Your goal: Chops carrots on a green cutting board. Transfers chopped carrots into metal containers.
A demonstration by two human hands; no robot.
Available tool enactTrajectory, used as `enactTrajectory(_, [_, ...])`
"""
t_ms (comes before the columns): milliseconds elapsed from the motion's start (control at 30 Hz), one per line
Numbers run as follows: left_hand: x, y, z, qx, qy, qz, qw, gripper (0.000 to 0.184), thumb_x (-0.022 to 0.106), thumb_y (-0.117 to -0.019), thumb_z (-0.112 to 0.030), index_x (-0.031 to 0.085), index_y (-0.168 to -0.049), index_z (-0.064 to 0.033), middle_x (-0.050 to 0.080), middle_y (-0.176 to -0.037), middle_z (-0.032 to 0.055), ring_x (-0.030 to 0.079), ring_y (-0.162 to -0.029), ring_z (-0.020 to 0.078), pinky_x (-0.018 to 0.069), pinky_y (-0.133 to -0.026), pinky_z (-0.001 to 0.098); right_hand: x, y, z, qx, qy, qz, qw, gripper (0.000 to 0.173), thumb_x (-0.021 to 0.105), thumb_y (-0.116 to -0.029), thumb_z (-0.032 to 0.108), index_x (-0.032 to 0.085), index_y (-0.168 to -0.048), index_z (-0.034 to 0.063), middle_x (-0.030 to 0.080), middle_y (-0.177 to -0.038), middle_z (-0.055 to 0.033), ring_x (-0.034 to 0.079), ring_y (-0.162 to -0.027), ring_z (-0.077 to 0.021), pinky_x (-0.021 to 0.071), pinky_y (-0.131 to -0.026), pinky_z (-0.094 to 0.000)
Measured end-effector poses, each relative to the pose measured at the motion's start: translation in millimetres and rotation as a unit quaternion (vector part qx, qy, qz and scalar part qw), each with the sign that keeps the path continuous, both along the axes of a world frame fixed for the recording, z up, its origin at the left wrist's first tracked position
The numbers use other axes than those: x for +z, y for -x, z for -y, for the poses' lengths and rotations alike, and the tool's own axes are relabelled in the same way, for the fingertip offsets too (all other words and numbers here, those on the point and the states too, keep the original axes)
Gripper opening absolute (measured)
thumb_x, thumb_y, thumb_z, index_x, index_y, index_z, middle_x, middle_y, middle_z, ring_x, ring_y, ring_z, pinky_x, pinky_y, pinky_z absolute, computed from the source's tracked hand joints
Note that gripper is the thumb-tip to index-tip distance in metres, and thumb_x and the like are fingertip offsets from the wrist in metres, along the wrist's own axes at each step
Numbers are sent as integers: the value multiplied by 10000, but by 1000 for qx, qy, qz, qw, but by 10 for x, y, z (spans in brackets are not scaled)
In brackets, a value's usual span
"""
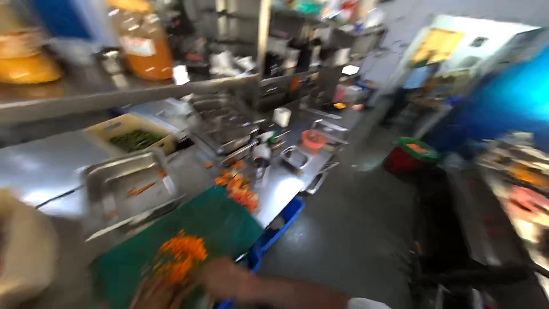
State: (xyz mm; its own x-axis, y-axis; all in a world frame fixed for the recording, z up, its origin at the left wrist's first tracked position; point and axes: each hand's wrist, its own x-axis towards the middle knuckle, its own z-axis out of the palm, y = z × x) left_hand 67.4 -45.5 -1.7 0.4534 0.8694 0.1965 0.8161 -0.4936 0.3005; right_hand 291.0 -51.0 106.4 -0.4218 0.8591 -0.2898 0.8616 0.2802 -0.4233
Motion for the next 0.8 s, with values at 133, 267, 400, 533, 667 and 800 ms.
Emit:
enactTrajectory(133, [-151, 105, -34, 34, -28, 87, 995, 292, 637, -991, -460, 809, -1065, -235, 735, -1242, -72, 563, -1359, 211, 340, -1212, 544, 63, -412, -218, 26, 30, 52, 998, 421, 638, -971, 209, 624, -1392, 216, 694, -1267, -157, 652, -1173, -399, 501, -957, -652])
enactTrajectory(267, [-293, 203, -26, 54, -13, 150, 987, 183, 705, -956, -404, 812, -996, -260, 711, -1289, -112, 508, -1410, 166, 332, -1237, 474, 49, -995, -401, 33, 60, 34, 997, 260, 667, -965, 266, 682, -1207, 173, 718, -1065, -119, 692, -996, -334, 548, -868, -603])
enactTrajectory(400, [-377, 251, -32, 209, -8, 202, 957, 496, 721, -888, -581, 740, -1272, -268, 588, -1479, -47, 431, -1470, 213, 308, -1242, 525, -224, -1253, -595, -30, 43, -69, 996, 319, 659, -991, 262, 664, -1307, 228, 690, -890, -88, 659, -765, -262, 565, -746, -533])
enactTrajectory(533, [-402, 108, -392, 308, 50, 155, 937, 650, 456, -1035, -574, 483, -1544, -171, 394, -1636, 45, 259, -1557, 263, 174, -1279, 524, -755, -934, -910, -118, -78, -22, 990, 360, 607, -1026, 188, 641, -1384, 171, 714, -1183, -178, 691, -1080, -382, 545, -940, -610])
enactTrajectory(667, [-205, -70, -543, 204, 144, 232, 940, 576, 361, -1094, -487, 439, -1570, -173, 392, -1639, -6, 247, -1559, 173, 160, -1296, 456, -873, -374, -932, -106, -80, 44, 990, 400, 538, -1051, 195, 585, -1447, 217, 673, -1222, -217, 672, -1106, -411, 560, -907, -583])
enactTrajectory(800, [-232, 191, -245, 276, 30, 305, 911, 522, 381, -1083, -498, 585, -1461, -203, 525, -1540, -30, 430, -1464, 156, 341, -1233, 461, -748, -126, -696, -46, -43, 39, 997, 400, 505, -1056, 249, 585, -1447, 288, 680, -1207, -169, 688, -1068, -358, 572, -895, -547])
